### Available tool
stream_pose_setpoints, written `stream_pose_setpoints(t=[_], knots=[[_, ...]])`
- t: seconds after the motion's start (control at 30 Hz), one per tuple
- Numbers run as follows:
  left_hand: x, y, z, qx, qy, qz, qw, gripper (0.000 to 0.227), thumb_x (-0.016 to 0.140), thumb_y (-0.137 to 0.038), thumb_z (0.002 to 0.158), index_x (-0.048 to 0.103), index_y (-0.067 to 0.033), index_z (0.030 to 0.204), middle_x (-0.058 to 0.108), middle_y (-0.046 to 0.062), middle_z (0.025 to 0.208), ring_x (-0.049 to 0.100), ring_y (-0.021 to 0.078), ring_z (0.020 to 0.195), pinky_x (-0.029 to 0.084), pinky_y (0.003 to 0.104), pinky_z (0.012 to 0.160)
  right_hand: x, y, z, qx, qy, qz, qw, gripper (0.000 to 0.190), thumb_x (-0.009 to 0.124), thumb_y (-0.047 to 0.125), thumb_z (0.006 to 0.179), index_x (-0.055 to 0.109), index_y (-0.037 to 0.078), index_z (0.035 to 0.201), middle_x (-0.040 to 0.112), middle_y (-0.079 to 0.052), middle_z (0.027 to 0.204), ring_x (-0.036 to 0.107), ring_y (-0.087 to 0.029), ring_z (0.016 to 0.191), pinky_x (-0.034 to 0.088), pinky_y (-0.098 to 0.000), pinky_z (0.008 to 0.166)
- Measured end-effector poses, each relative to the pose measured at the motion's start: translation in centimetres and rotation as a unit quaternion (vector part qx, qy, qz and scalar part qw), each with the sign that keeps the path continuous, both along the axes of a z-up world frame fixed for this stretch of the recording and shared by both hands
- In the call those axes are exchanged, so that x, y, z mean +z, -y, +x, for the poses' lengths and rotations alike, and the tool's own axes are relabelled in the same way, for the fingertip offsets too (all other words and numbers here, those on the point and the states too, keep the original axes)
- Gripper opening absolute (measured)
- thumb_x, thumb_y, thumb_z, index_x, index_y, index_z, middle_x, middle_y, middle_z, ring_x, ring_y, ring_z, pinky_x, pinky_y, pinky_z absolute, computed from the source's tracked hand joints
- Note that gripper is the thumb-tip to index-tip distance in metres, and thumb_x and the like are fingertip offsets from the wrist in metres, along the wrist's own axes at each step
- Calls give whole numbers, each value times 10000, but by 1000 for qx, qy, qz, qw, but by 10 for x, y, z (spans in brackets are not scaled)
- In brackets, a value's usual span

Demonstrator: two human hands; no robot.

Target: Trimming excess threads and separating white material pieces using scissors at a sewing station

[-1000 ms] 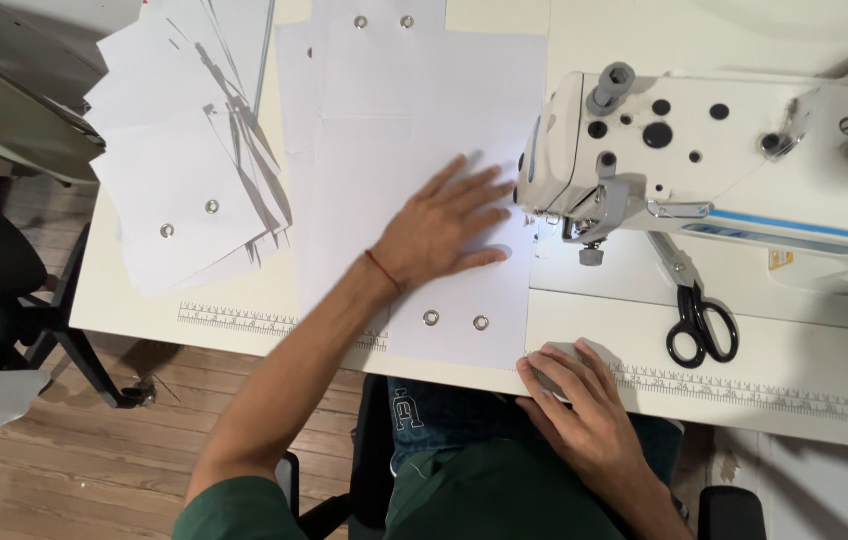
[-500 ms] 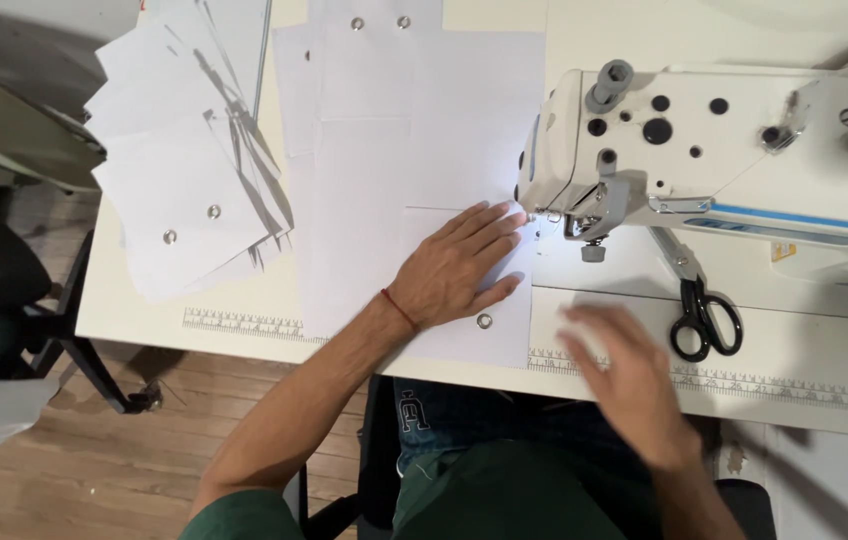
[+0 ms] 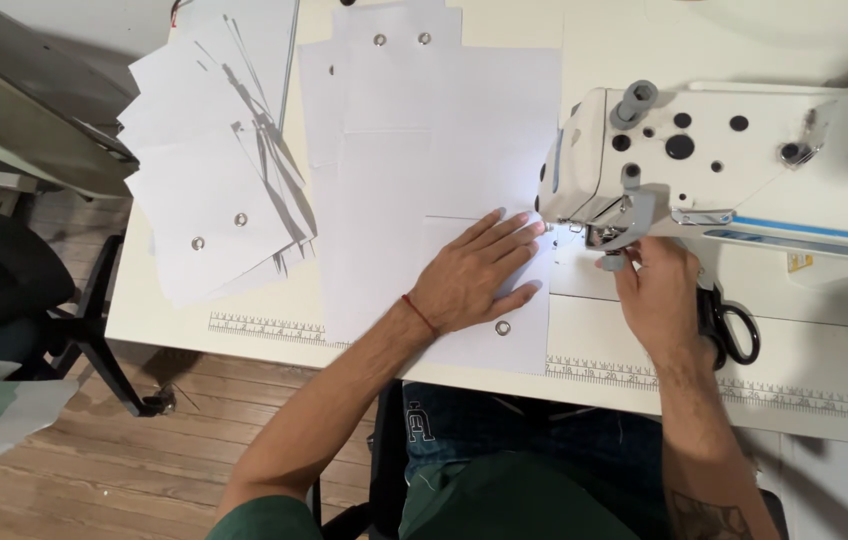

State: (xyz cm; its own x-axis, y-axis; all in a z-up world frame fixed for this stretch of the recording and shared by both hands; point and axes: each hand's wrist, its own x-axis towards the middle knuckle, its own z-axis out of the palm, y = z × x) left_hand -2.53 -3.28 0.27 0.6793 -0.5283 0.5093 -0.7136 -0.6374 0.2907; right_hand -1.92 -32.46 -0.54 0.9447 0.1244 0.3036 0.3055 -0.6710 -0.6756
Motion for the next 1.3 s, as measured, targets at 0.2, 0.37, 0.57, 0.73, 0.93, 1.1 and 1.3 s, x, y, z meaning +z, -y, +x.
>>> stream_pose_setpoints(t=[0.2,0.37,0.57,0.73,0.93,1.1,1.3], knots=[[1,-2,-1,12,3,23,1000,506,634,-533,1147,808,-119,1380,799,111,1531,659,271,1567,372,595,1414,11,-3,-3,12,5,3,1000,118,707,-81,1140,789,-78,1225,794,-303,1037,796,-547,1019,684,-598,819],[-2,-3,-1,16,3,25,1000,505,630,-542,1145,806,-131,1378,795,94,1542,656,260,1570,368,602,1417,5,-3,-1,10,25,4,1000,110,702,-85,1141,794,-63,1196,790,-287,1010,793,-543,1004,672,-581,819],[-7,-2,0,15,4,23,1000,492,635,-548,1139,804,-142,1360,791,82,1548,655,254,1570,366,611,1418,-28,13,7,-1,49,-12,999,106,703,-83,1129,798,-42,1155,790,-266,998,796,-520,1009,653,-565,838],[-7,-1,0,18,0,20,1000,498,626,-556,1141,800,-140,1352,789,80,1553,652,253,1573,357,614,1423,-13,6,3,0,53,3,999,91,711,-93,1126,797,-65,1136,794,-270,986,802,-520,996,665,-547,849],[0,-9,-1,-22,18,43,999,501,609,-468,1211,794,-35,1383,701,103,1676,563,285,1644,299,588,1449,41,19,-32,26,52,-23,998,162,742,-87,1134,800,-65,1284,845,-158,1211,789,-284,1060,608,-411,1030],[-3,-8,-1,-22,23,39,999,507,607,-478,1203,781,-38,1386,722,105,1649,599,296,1616,330,591,1431,22,104,-89,-147,249,-191,938,187,1042,-65,1362,934,-118,1504,774,-282,1363,690,-471,1316,570,-565,1204],[-3,-8,-4,-26,16,42,999,479,597,-476,1204,751,-50,1359,710,120,1664,579,300,1635,312,592,1435,25,158,-131,-198,134,-212,948,622,674,167,1395,563,-277,1816,608,-545,1736,595,-708,1511,458,-698,1241]])
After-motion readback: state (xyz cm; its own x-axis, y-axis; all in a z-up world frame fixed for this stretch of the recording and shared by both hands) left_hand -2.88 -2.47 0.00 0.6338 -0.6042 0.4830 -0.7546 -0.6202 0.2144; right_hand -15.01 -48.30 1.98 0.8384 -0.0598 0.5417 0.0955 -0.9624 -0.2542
